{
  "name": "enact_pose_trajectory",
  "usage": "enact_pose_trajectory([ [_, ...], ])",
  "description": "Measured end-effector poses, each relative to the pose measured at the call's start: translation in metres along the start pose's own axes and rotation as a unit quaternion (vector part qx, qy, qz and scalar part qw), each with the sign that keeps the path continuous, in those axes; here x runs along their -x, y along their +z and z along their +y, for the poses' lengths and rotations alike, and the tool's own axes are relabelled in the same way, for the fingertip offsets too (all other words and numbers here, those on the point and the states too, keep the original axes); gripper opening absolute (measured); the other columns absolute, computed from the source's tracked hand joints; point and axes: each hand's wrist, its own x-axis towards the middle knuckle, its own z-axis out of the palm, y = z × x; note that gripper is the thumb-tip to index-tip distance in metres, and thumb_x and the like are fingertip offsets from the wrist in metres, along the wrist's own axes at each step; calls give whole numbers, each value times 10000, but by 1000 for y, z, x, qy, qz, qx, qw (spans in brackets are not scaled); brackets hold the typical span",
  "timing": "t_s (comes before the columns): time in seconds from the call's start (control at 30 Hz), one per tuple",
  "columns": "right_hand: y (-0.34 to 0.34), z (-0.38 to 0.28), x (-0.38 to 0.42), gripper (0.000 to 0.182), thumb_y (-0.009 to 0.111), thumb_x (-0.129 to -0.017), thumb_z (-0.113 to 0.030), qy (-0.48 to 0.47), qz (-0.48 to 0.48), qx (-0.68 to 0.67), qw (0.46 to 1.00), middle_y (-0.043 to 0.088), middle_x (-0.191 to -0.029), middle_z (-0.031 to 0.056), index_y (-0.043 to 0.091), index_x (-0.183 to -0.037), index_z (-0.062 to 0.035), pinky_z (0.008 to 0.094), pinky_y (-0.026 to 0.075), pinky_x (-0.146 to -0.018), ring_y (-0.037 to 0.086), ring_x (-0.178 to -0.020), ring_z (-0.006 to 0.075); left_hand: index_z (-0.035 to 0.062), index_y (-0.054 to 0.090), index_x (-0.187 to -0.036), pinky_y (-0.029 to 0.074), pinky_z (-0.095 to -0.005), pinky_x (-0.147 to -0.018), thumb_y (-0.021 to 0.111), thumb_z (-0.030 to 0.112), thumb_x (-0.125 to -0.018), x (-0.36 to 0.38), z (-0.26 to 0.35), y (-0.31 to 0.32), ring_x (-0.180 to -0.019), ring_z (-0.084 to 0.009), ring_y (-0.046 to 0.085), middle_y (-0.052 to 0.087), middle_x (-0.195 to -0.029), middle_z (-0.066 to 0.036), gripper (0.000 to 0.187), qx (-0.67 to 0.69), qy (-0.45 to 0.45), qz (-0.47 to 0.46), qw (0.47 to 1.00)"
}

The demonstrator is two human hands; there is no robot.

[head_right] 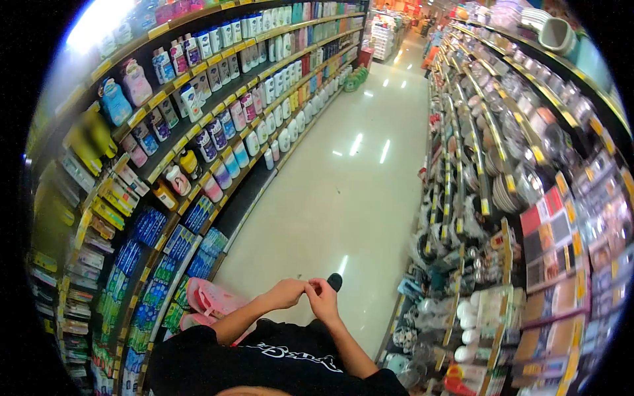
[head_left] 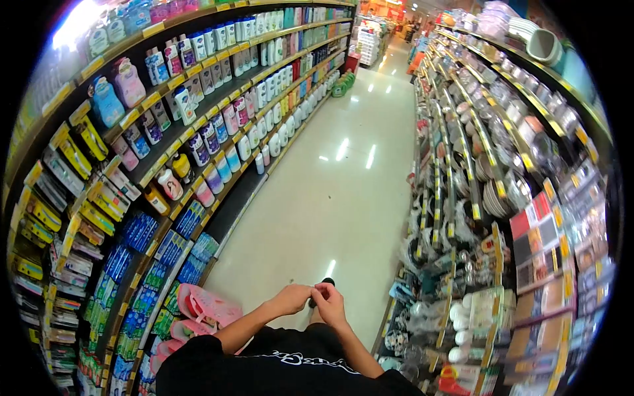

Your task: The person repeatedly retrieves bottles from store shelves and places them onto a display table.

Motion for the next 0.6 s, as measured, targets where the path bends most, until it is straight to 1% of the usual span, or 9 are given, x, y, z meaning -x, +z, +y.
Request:
enact_pose_trajectory([
  [0.03, -2, 5, -28, 217, 653, -917, -140, -39, 5, -9, 999, 685, -850, 71, 623, -1028, 44, 261, 521, -699, 638, -782, 104, 79, 648, -1003, 508, -478, -759, 511, 17, -815, -24, -8, -8, -905, -384, 644, 690, -960, -164, 241, 4, -7, 8, 1000],
  [0.13, -17, 0, -113, 223, 646, -921, -142, -60, -15, 7, 998, 689, -849, 77, 620, -1038, 46, 267, 526, -704, 645, -783, 113, 80, 655, -995, 510, -480, -768, 518, 22, -811, -94, -33, -36, -906, -390, 642, 690, -945, -167, 237, -10, -39, 19, 999],
  [0.17, -23, -9, -141, 226, 642, -922, -142, -50, -29, 12, 998, 690, -843, 91, 617, -1040, 50, 269, 528, -702, 648, -775, 123, 80, 656, -995, 511, -481, -763, 519, 24, -810, -115, -34, -52, -901, -392, 642, 689, -942, -169, 237, -20, -53, 16, 998],
  [0.23, -36, -25, -193, 227, 646, -920, -146, -62, -60, 31, 996, 689, -838, 95, 620, -1035, 48, 267, 526, -702, 649, -774, 127, 80, 656, -995, 514, -483, -754, 522, 28, -807, -155, -37, -83, -890, -397, 643, 689, -937, -171, 237, -42, -81, 7, 996],
  [0.33, -47, -47, -277, 227, 654, -917, -156, -96, -99, 50, 989, 685, -826, 90, 626, -1026, 42, 264, 522, -693, 641, -761, 123, 86, 659, -1000, 517, -487, -730, 524, 30, -809, -211, -66, -115, -862, -402, 643, 687, -915, -176, 240, -74, -96, 24, 992],
  [0.37, -49, -52, -297, 227, 656, -915, -159, -103, -114, 58, 986, 683, -821, 86, 628, -1022, 39, 263, 520, -689, 637, -755, 120, 91, 658, -994, 514, -497, -709, 537, 45, -809, -226, -79, -121, -830, -403, 643, 685, -881, -180, 226, -42, -69, 75, 994],
  [0.47, -50, -76, -366, 224, 661, -914, -167, -104, -146, 39, 983, 676, -810, 71, 635, -1016, 30, 259, 513, -673, 620, -734, 107, 93, 655, -980, 507, -506, -702, 539, 67, -819, -274, -103, -154, -816, -405, 641, 680, -852, -186, 200, -46, -138, 62, 987],
  [0.5, -49, -81, -388, 229, 670, -910, -170, -111, -150, 55, 981, 672, -807, 67, 635, -1019, 29, 253, 506, -658, 609, -722, 98, 72, 645, -942, 494, -513, -698, 552, 138, -844, -289, -111, -165, -803, -418, 639, 677, -839, -200, 150, -39, -144, 86, 985],
  [0.6, -42, -79, -459, 231, 680, -904, -168, -113, -167, 33, 979, 676, -815, 69, 637, -1019, 28, 249, 504, -650, 609, -715, 96, 70, 643, -959, 493, -511, -693, 551, 174, -870, -334, -150, -189, -805, -418, 639, 674, -850, -204, 164, -20, -179, 93, 979],
])
